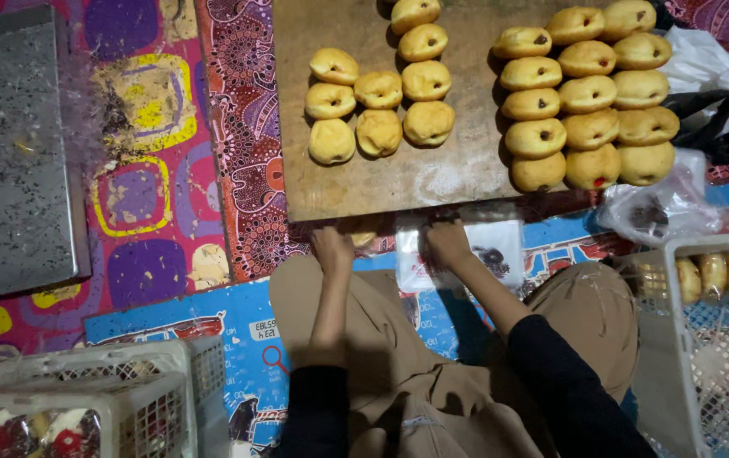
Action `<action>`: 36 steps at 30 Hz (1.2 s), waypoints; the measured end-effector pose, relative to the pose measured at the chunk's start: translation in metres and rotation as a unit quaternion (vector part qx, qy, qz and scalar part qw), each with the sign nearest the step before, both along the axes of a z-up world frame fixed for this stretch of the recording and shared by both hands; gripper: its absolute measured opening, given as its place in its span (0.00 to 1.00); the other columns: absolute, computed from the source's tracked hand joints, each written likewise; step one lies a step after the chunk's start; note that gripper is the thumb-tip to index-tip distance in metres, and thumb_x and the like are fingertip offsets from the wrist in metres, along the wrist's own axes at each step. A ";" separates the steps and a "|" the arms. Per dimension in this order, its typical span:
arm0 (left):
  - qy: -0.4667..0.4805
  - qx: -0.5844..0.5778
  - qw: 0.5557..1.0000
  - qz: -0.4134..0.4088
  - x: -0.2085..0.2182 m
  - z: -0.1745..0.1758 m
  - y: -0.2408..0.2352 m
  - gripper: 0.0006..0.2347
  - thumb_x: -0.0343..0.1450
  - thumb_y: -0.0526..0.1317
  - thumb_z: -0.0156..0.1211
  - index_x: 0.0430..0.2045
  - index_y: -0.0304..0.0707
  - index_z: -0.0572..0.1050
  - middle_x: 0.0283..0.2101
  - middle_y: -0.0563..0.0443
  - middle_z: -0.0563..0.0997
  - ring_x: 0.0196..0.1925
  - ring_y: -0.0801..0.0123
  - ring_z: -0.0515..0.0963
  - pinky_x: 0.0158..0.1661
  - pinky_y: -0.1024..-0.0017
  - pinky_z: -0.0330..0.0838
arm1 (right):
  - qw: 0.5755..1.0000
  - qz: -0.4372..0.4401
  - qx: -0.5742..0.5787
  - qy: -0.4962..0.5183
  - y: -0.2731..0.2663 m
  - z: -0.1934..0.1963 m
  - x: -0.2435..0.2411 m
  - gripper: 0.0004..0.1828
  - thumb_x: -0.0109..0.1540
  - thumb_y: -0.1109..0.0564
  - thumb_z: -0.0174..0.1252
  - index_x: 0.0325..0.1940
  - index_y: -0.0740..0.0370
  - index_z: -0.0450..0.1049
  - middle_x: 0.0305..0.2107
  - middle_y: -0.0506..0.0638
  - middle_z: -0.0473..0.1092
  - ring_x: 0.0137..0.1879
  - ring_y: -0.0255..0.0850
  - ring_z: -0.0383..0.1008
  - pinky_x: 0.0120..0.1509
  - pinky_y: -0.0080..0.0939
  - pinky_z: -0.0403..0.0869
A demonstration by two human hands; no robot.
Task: The person sits on the floor and repeatedly picks up small round buns from a wooden board, places each into a clear plastic bag, and sets the bagged buns into a white plastic crate. The person handles the buns one at a time throughout the clip.
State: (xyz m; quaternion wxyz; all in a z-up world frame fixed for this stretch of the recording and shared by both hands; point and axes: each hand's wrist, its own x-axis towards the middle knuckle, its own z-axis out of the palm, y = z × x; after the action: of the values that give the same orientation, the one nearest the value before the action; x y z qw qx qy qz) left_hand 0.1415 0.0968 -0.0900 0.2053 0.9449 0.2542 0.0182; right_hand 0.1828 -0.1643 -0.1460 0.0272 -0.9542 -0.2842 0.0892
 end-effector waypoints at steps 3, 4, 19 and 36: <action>-0.113 0.015 0.992 -0.049 -0.032 0.019 -0.023 0.13 0.67 0.37 0.67 0.40 0.28 0.75 0.45 0.34 0.76 0.52 0.48 0.75 0.51 0.56 0.69 | 1.000 0.023 0.003 0.016 0.003 -0.003 0.009 0.06 0.57 0.57 0.58 0.35 0.55 0.79 0.30 0.56 0.77 0.39 0.51 0.79 0.44 0.56 0.70; -0.165 -0.052 0.982 -0.072 -0.040 0.021 -0.033 0.14 0.68 0.36 0.66 0.43 0.27 0.75 0.49 0.33 0.76 0.56 0.46 0.74 0.55 0.55 0.68 | 0.999 0.034 -0.009 0.021 0.002 0.003 0.013 0.05 0.56 0.56 0.59 0.34 0.54 0.79 0.30 0.57 0.76 0.39 0.51 0.79 0.44 0.55 0.71; -0.096 -0.319 0.926 -0.180 -0.066 0.043 -0.155 0.08 0.78 0.36 0.54 0.41 0.34 0.82 0.36 0.39 0.86 0.38 0.52 0.87 0.40 0.61 0.79 | 0.994 0.049 -0.073 0.063 -0.048 0.179 -0.115 0.30 0.60 0.62 0.53 0.68 0.50 0.66 0.40 0.48 0.77 0.56 0.42 0.75 0.74 0.61 0.57; -0.461 -0.311 0.813 -0.175 -0.104 0.170 -0.078 0.26 0.76 0.59 0.49 0.62 0.40 0.64 0.68 0.38 0.64 0.70 0.47 0.66 0.53 0.63 0.69 | 0.814 -0.032 0.580 0.019 0.041 0.250 -0.093 0.37 0.72 0.35 0.44 0.77 0.61 0.59 0.79 0.59 0.41 0.84 0.58 0.42 0.83 0.56 0.46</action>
State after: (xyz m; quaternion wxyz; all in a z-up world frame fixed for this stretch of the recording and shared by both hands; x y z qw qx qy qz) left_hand 0.0377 0.0184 0.0799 0.5810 0.7401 -0.0475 0.3354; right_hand 0.0897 -0.1234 0.1041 0.5838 -0.7681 -0.2519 -0.0750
